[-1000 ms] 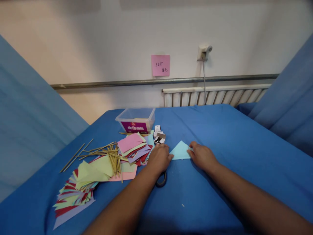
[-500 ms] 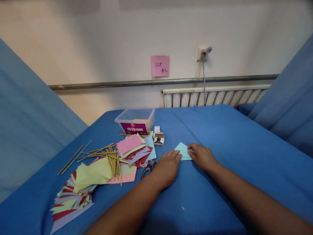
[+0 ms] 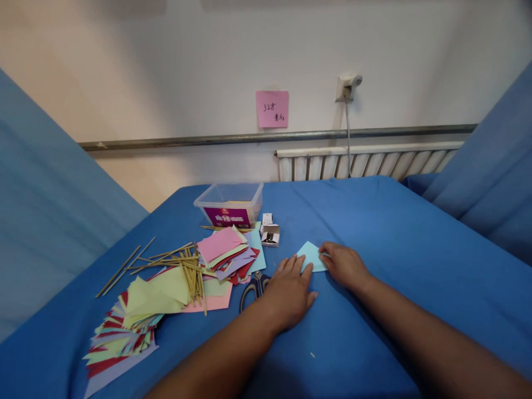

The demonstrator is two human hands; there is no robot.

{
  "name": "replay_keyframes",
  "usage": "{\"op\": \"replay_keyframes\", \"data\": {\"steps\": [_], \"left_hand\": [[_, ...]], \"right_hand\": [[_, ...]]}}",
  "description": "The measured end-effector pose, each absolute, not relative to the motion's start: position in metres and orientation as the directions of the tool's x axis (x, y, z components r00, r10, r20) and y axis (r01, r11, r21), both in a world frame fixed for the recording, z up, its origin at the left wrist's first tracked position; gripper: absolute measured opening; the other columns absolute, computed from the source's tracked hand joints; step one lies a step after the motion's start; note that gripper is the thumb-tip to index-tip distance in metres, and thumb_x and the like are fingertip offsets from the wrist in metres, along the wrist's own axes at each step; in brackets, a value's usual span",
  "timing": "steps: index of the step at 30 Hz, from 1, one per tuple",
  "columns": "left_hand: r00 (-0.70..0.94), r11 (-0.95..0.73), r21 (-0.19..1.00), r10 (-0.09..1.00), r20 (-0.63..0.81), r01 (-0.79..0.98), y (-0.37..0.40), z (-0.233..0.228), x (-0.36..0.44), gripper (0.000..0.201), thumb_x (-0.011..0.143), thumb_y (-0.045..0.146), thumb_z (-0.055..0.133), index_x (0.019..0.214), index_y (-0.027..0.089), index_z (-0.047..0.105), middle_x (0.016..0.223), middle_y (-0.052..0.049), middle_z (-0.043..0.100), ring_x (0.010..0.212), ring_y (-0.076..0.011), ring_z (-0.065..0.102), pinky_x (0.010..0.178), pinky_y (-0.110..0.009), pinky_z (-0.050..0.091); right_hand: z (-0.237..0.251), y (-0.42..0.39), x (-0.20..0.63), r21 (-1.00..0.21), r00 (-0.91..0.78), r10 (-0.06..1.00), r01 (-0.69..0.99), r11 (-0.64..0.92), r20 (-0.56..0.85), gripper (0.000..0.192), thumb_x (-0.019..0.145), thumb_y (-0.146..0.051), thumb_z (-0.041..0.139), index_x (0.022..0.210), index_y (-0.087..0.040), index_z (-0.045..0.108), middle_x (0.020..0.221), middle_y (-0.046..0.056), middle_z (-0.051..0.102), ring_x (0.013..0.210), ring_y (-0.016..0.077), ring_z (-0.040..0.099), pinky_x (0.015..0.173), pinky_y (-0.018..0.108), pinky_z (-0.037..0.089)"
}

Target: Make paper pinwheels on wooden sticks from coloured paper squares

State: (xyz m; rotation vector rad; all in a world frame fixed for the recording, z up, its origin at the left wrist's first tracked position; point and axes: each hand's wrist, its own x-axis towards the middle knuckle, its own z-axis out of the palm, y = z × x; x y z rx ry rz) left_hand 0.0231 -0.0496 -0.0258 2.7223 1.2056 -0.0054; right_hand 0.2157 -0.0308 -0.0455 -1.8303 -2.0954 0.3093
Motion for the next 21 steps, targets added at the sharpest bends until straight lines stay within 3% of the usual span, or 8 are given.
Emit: {"op": "replay_keyframes", "data": {"steps": [8, 21], "left_hand": [[0.663, -0.658, 0.1, 0.747, -0.036, 0.747, -0.0549, -0.0275, 0.0267, 0.057, 0.089, 0.046, 0.042, 0.137, 0.015, 0.04, 0.146, -0.017, 0.037, 0.135, -0.0331, 0.031, 0.11, -0.049, 0.023], [0.669, -0.661, 0.122, 0.742, -0.044, 0.741, -0.0571, -0.0221, 0.0265, 0.056, 0.089, 0.045, 0.041, 0.136, 0.015, 0.042, 0.146, -0.017, 0.037, 0.135, -0.0329, 0.031, 0.11, -0.049, 0.022]], "right_hand": [[-0.0461, -0.029, 0.2182, -0.411, -0.147, 0.984, 0.894, 0.177, 0.105, 0.022, 0.089, -0.021, 0.044, 0.103, -0.019, 0.06, 0.102, 0.007, 0.069, 0.091, 0.0187, 0.064, 0.078, 0.028, 0.04], [-0.0467, -0.0267, 0.2177, -0.398, -0.114, 0.991, 0.908, 0.132, 0.07, 0.021, 0.084, -0.019, 0.046, 0.1, -0.02, 0.06, 0.092, 0.005, 0.071, 0.083, 0.018, 0.064, 0.071, 0.027, 0.038]]}}
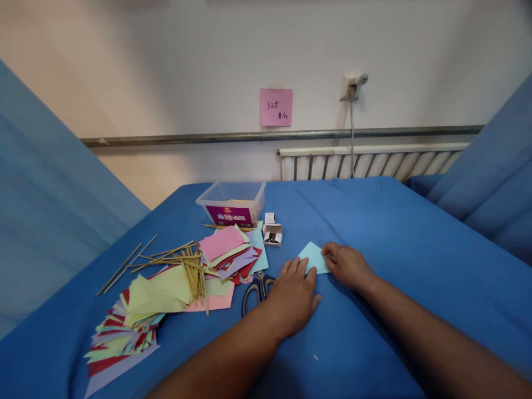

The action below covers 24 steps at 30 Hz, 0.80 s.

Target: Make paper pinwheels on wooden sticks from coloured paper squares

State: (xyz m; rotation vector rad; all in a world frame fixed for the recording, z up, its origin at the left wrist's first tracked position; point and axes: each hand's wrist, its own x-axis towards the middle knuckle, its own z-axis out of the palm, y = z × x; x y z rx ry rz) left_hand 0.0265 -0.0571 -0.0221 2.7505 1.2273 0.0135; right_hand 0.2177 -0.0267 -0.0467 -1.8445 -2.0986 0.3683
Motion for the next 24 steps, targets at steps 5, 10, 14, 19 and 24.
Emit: {"op": "replay_keyframes", "data": {"steps": [5, 10, 14, 19, 24], "left_hand": [[0.666, -0.656, 0.126, 0.744, -0.054, 0.744, -0.0565, -0.0223, 0.026, 0.056, 0.089, 0.045, 0.041, 0.137, 0.015, 0.04, 0.147, -0.017, 0.036, 0.136, -0.032, 0.029, 0.11, -0.048, 0.022], [0.656, -0.646, 0.126, 0.751, -0.067, 0.753, -0.0561, -0.0241, 0.0263, 0.059, 0.089, 0.046, 0.04, 0.139, 0.014, 0.037, 0.149, -0.017, 0.033, 0.138, -0.0319, 0.027, 0.11, -0.048, 0.022], [0.654, -0.643, 0.129, 0.754, -0.067, 0.755, -0.0567, -0.0241, 0.0272, 0.059, 0.089, 0.046, 0.04, 0.139, 0.014, 0.037, 0.149, -0.018, 0.032, 0.138, -0.0329, 0.027, 0.109, -0.048, 0.023], [0.64, -0.63, 0.125, 0.766, -0.064, 0.766, -0.0576, -0.0251, 0.0283, 0.06, 0.088, 0.045, 0.041, 0.139, 0.013, 0.037, 0.149, -0.019, 0.032, 0.138, -0.0337, 0.026, 0.109, -0.048, 0.023], [0.643, -0.634, 0.12, 0.763, -0.069, 0.764, -0.0583, -0.0261, 0.0285, 0.06, 0.089, 0.046, 0.039, 0.139, 0.012, 0.037, 0.149, -0.02, 0.031, 0.138, -0.0341, 0.026, 0.11, -0.048, 0.022]], "right_hand": [[-0.0471, -0.0263, 0.2175, -0.391, -0.115, 0.99, 0.91, 0.136, 0.078, 0.02, 0.084, -0.018, 0.046, 0.098, -0.019, 0.06, 0.09, 0.005, 0.071, 0.081, 0.0175, 0.064, 0.07, 0.026, 0.038], [-0.0495, -0.0252, 0.2172, -0.398, -0.096, 0.992, 0.909, 0.123, 0.086, 0.02, 0.086, -0.019, 0.046, 0.099, -0.019, 0.061, 0.094, 0.006, 0.071, 0.085, 0.0182, 0.065, 0.072, 0.027, 0.038], [-0.0488, -0.0253, 0.2162, -0.395, -0.094, 0.992, 0.911, 0.118, 0.08, 0.021, 0.086, -0.019, 0.046, 0.1, -0.019, 0.062, 0.096, 0.007, 0.071, 0.086, 0.0188, 0.065, 0.073, 0.027, 0.039], [-0.0462, -0.0261, 0.2153, -0.382, -0.077, 0.994, 0.919, 0.101, 0.078, 0.021, 0.087, -0.021, 0.045, 0.099, -0.02, 0.062, 0.097, 0.007, 0.071, 0.088, 0.0188, 0.064, 0.073, 0.027, 0.039], [-0.0458, -0.026, 0.2146, -0.362, -0.075, 0.995, 0.927, 0.096, 0.073, 0.021, 0.088, -0.021, 0.045, 0.099, -0.02, 0.062, 0.096, 0.007, 0.071, 0.086, 0.0187, 0.064, 0.072, 0.027, 0.039]]}}
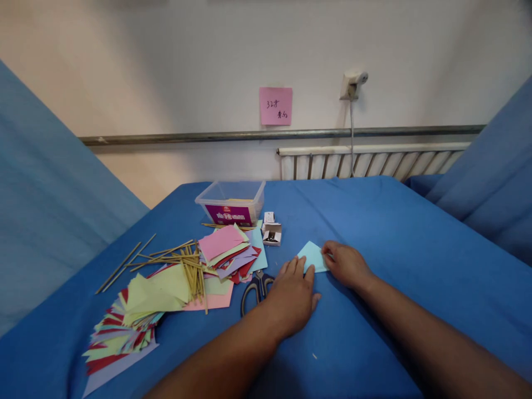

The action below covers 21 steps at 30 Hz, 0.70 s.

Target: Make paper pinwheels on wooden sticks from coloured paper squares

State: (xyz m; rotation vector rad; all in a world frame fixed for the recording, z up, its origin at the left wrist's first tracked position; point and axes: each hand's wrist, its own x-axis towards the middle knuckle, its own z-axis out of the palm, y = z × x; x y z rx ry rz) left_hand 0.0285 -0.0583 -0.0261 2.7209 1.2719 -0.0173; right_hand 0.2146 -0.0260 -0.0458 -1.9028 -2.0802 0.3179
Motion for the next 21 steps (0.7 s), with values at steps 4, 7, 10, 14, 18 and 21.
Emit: {"op": "replay_keyframes", "data": {"steps": [4, 7, 10, 14, 18, 21], "left_hand": [[0.648, -0.639, 0.119, 0.759, -0.062, 0.76, -0.058, -0.026, 0.028, 0.06, 0.09, 0.046, 0.038, 0.139, 0.012, 0.037, 0.149, -0.021, 0.031, 0.138, -0.0348, 0.026, 0.109, -0.049, 0.022], [0.646, -0.638, 0.113, 0.761, -0.061, 0.762, -0.058, -0.026, 0.028, 0.06, 0.089, 0.046, 0.038, 0.138, 0.012, 0.038, 0.148, -0.021, 0.033, 0.137, -0.035, 0.027, 0.109, -0.049, 0.023], [0.645, -0.637, 0.112, 0.762, -0.063, 0.763, -0.058, -0.026, 0.029, 0.06, 0.089, 0.046, 0.038, 0.138, 0.012, 0.039, 0.148, -0.021, 0.033, 0.138, -0.0351, 0.026, 0.109, -0.049, 0.023], [0.65, -0.642, 0.108, 0.757, -0.069, 0.759, -0.058, -0.028, 0.031, 0.061, 0.089, 0.046, 0.037, 0.139, 0.01, 0.038, 0.148, -0.021, 0.033, 0.138, -0.0349, 0.026, 0.11, -0.049, 0.022], [0.655, -0.64, 0.151, 0.75, -0.088, 0.754, -0.058, -0.023, 0.026, 0.063, 0.088, 0.047, 0.04, 0.141, 0.012, 0.035, 0.149, -0.019, 0.031, 0.139, -0.0325, 0.025, 0.11, -0.048, 0.022], [0.647, -0.62, 0.201, 0.752, -0.123, 0.759, -0.049, -0.006, 0.012, 0.062, 0.084, 0.045, 0.049, 0.137, 0.014, 0.041, 0.149, -0.016, 0.034, 0.137, -0.0309, 0.03, 0.109, -0.046, 0.025]], "right_hand": [[-0.048, -0.025, 0.214, -0.36, -0.069, 0.995, 0.929, 0.088, 0.066, 0.02, 0.088, -0.021, 0.045, 0.099, -0.019, 0.062, 0.096, 0.007, 0.07, 0.087, 0.0188, 0.064, 0.072, 0.027, 0.038], [-0.044, -0.026, 0.214, -0.341, -0.077, 0.995, 0.935, 0.096, 0.071, 0.021, 0.089, -0.021, 0.044, 0.099, -0.018, 0.062, 0.095, 0.008, 0.07, 0.087, 0.0198, 0.063, 0.073, 0.029, 0.039], [-0.037, -0.033, 0.209, -0.239, -0.106, 0.987, 0.962, 0.134, 0.125, 0.023, 0.09, -0.021, 0.042, 0.099, -0.016, 0.063, 0.101, 0.013, 0.067, 0.095, 0.0239, 0.061, 0.083, 0.035, 0.039], [-0.036, -0.048, 0.199, -0.192, -0.297, 0.936, 0.924, 0.331, 0.187, 0.032, 0.09, -0.015, 0.039, 0.111, -0.015, 0.063, 0.124, 0.015, 0.059, 0.115, 0.0274, 0.052, 0.098, 0.042, 0.036], [-0.049, -0.06, 0.196, -0.328, -0.385, 0.905, 0.843, 0.425, 0.183, 0.038, 0.093, -0.017, 0.036, 0.122, -0.011, 0.059, 0.129, 0.016, 0.057, 0.12, 0.0233, 0.051, 0.102, 0.037, 0.038], [-0.054, -0.065, 0.198, -0.354, -0.388, 0.904, 0.832, 0.428, 0.182, 0.039, 0.093, -0.023, 0.04, 0.126, -0.011, 0.057, 0.132, 0.016, 0.054, 0.123, 0.0244, 0.049, 0.105, 0.038, 0.037]]}}
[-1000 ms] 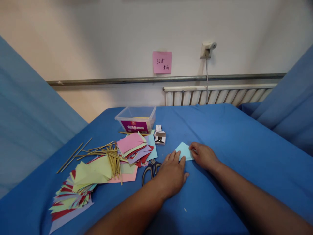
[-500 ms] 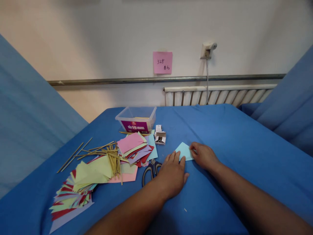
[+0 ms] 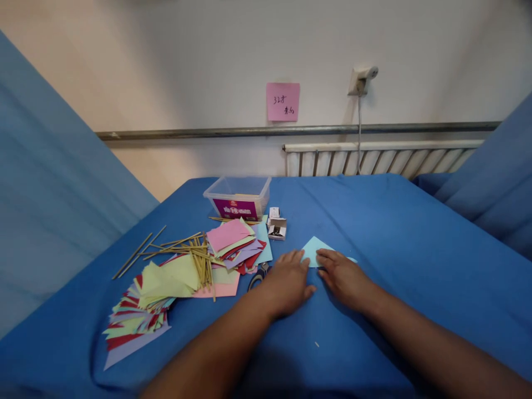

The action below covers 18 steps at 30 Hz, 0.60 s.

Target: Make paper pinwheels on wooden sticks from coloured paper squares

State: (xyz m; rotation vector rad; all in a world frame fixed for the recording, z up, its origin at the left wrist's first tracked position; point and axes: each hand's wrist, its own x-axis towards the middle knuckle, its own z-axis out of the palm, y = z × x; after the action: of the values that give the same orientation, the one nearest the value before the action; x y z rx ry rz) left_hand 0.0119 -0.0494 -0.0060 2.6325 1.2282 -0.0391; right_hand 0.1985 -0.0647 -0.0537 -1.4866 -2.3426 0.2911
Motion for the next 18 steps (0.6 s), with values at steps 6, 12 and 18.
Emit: {"op": "replay_keyframes", "data": {"steps": [6, 12, 18], "left_hand": [[0.468, -0.446, 0.29, 0.884, -0.007, 0.847, -0.023, 0.027, -0.019, 0.037, 0.089, 0.031, 0.041, 0.119, 0.018, 0.058, 0.125, -0.011, 0.061, 0.114, -0.024, 0.055, 0.097, -0.035, 0.04], [0.353, -0.314, 0.275, 0.93, -0.103, 0.909, -0.016, 0.018, -0.016, 0.026, 0.082, 0.041, 0.053, 0.092, 0.02, 0.065, 0.09, -0.006, 0.069, 0.08, -0.0206, 0.063, 0.07, -0.029, 0.044], [0.331, -0.29, 0.204, 0.919, -0.212, 0.935, -0.015, 0.014, -0.02, 0.013, 0.073, 0.034, 0.062, 0.076, 0.022, 0.065, 0.077, -0.003, 0.068, 0.071, -0.0196, 0.061, 0.063, -0.027, 0.041]], "right_hand": [[-0.042, -0.073, 0.197, -0.312, -0.433, 0.894, 0.838, 0.448, 0.12, 0.043, 0.092, -0.027, 0.044, 0.132, -0.017, 0.053, 0.137, 0.018, 0.047, 0.126, 0.0284, 0.046, 0.104, 0.042, 0.038], [-0.035, -0.077, 0.19, -0.288, -0.443, 0.892, 0.846, 0.448, 0.089, 0.044, 0.091, -0.035, 0.049, 0.134, -0.029, 0.051, 0.136, 0.016, 0.046, 0.124, 0.03, 0.045, 0.1, 0.045, 0.038], [-0.045, -0.076, 0.189, -0.242, -0.443, 0.893, 0.86, 0.448, 0.081, 0.042, 0.092, -0.037, 0.046, 0.134, -0.036, 0.049, 0.141, 0.013, 0.042, 0.131, 0.0344, 0.036, 0.1, 0.051, 0.035]]}}
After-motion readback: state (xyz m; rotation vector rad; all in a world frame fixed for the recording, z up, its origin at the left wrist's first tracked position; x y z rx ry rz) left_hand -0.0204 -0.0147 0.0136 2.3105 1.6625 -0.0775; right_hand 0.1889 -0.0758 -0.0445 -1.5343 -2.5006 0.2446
